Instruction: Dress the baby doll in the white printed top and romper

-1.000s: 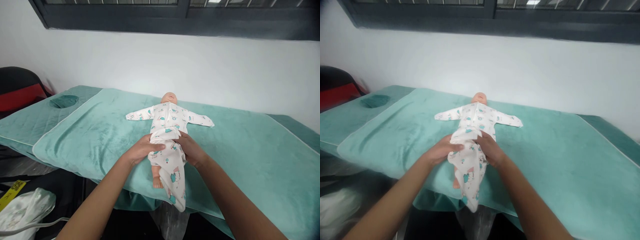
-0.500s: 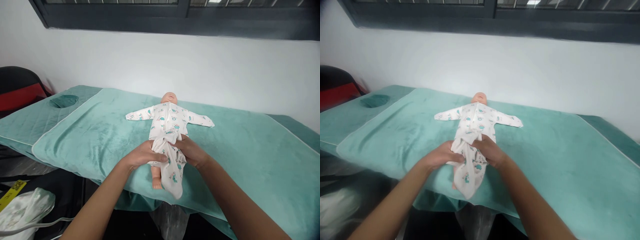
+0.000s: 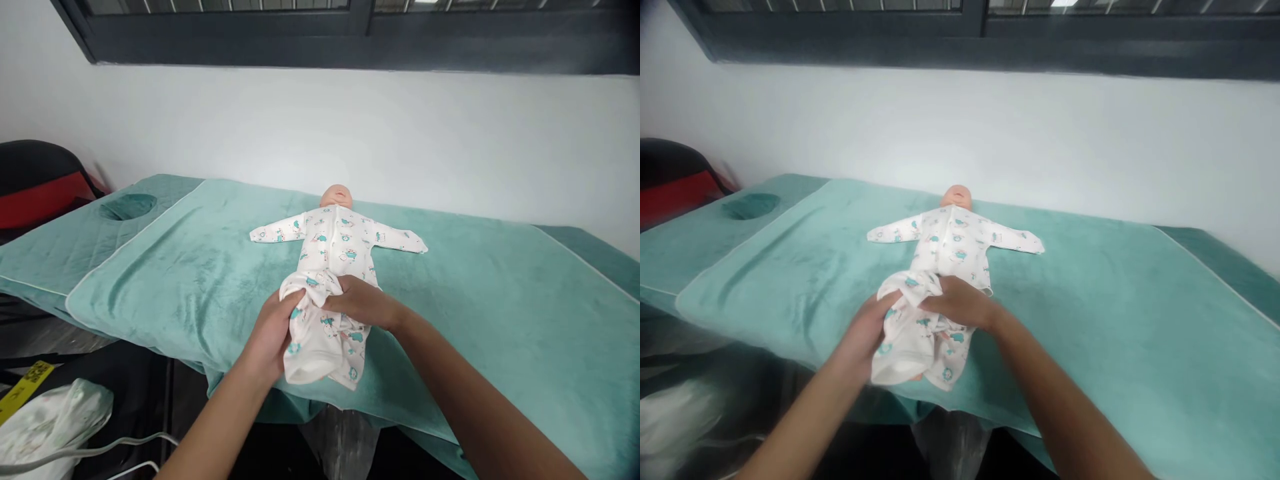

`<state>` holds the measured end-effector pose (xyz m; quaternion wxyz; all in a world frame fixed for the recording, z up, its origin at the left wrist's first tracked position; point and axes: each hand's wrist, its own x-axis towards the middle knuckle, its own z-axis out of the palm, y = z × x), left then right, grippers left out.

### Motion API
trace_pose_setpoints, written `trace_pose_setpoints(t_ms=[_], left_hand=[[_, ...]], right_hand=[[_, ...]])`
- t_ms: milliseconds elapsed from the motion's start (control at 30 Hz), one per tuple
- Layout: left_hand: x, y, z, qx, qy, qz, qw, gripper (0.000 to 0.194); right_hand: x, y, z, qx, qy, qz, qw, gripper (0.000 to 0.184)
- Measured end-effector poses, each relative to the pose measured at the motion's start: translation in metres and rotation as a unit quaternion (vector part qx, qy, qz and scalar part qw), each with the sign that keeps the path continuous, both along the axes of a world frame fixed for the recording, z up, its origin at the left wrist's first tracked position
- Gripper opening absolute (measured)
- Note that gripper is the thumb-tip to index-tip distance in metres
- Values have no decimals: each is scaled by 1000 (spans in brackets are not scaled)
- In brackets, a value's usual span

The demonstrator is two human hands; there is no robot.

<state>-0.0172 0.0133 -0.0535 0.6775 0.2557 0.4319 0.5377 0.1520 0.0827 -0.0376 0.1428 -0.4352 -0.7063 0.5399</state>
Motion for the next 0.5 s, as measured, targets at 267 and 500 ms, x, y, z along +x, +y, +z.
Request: trace_pose_setpoints(t_ms=[267,500], left_hand=[[17,-91,-34,-61,89,-34,994,25],[9,-89,-64,-77,118,43,989,35]], right_hand=[[-18,-7,5,198,-178,147,953,25],[-33,-15,-3,252,-302,173,903,12]])
